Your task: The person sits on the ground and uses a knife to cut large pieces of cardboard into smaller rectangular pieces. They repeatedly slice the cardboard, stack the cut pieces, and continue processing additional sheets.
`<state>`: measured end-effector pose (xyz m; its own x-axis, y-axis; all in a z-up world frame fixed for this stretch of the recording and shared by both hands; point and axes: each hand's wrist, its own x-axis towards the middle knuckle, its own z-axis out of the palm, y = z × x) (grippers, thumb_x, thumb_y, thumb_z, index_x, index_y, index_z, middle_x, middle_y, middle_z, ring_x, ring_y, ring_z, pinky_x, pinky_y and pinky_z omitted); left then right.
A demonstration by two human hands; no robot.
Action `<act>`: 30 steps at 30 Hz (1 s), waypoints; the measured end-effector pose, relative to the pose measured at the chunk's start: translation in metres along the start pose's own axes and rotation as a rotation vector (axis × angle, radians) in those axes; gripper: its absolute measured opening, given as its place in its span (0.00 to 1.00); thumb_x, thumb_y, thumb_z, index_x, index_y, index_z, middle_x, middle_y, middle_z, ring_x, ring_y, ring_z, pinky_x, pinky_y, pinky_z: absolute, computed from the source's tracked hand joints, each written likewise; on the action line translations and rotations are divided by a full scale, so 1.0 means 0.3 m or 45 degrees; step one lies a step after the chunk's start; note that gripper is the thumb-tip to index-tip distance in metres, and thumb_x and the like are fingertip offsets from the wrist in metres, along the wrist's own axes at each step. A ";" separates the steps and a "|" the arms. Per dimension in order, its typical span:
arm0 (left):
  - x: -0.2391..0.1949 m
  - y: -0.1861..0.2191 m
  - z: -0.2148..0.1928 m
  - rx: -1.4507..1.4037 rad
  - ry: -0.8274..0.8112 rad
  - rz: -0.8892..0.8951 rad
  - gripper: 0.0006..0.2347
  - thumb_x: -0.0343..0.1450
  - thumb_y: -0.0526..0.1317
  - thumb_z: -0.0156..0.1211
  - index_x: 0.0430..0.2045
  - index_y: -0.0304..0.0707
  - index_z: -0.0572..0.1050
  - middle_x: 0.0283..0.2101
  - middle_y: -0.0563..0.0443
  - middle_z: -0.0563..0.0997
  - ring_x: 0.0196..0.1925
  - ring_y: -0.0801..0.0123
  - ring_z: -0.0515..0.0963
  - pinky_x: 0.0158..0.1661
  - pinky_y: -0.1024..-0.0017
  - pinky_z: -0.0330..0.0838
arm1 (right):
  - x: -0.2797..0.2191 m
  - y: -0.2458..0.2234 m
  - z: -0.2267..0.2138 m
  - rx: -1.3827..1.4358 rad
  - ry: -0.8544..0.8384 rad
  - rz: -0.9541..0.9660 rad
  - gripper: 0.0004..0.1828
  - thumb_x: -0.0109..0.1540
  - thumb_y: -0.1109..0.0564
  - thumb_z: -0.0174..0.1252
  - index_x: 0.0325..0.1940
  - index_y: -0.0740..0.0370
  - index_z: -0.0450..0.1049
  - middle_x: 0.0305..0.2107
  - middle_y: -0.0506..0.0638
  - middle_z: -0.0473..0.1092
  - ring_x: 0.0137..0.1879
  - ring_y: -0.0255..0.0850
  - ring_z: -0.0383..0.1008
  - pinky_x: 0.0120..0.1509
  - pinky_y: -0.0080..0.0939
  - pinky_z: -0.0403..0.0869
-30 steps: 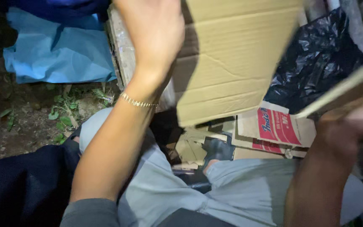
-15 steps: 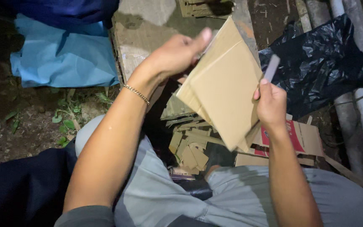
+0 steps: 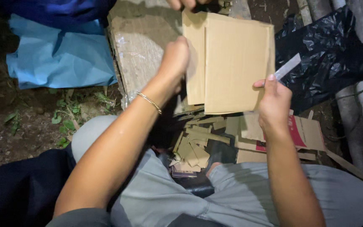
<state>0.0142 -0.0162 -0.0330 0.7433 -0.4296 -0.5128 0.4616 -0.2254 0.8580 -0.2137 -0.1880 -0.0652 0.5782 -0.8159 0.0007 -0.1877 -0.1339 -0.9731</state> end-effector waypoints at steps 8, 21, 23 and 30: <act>-0.059 -0.152 0.090 0.155 0.299 0.428 0.27 0.75 0.60 0.36 0.37 0.30 0.75 0.38 0.30 0.82 0.45 0.38 0.81 0.47 0.51 0.70 | -0.013 -0.023 0.055 -0.276 -0.021 -0.020 0.25 0.75 0.50 0.47 0.33 0.68 0.77 0.28 0.45 0.73 0.35 0.30 0.69 0.44 0.34 0.69; -0.118 -0.186 0.098 0.270 0.323 0.470 0.18 0.77 0.49 0.47 0.35 0.25 0.68 0.34 0.26 0.80 0.39 0.34 0.81 0.42 0.49 0.72 | -0.059 -0.097 0.136 -0.438 -0.035 -0.067 0.23 0.75 0.50 0.49 0.33 0.67 0.78 0.18 0.38 0.59 0.26 0.27 0.55 0.31 0.36 0.55; -0.119 -0.185 0.103 0.251 0.365 0.541 0.17 0.77 0.47 0.46 0.35 0.25 0.68 0.33 0.26 0.80 0.38 0.33 0.80 0.41 0.47 0.72 | -0.059 -0.108 0.147 -0.459 -0.035 -0.086 0.23 0.74 0.51 0.48 0.33 0.66 0.78 0.18 0.36 0.61 0.26 0.25 0.57 0.31 0.35 0.57; -0.154 -0.177 0.112 0.311 0.430 0.566 0.15 0.78 0.45 0.45 0.35 0.26 0.66 0.29 0.25 0.79 0.34 0.28 0.78 0.36 0.42 0.68 | -0.074 -0.115 0.159 -0.629 0.059 -0.294 0.24 0.77 0.52 0.45 0.36 0.67 0.78 0.29 0.51 0.64 0.37 0.39 0.62 0.42 0.43 0.61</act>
<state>-0.0608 -0.0138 -0.0538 0.9703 -0.2363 -0.0510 -0.0228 -0.2994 0.9539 -0.1822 -0.1384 -0.0426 0.6153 -0.7562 0.2225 -0.4169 -0.5518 -0.7223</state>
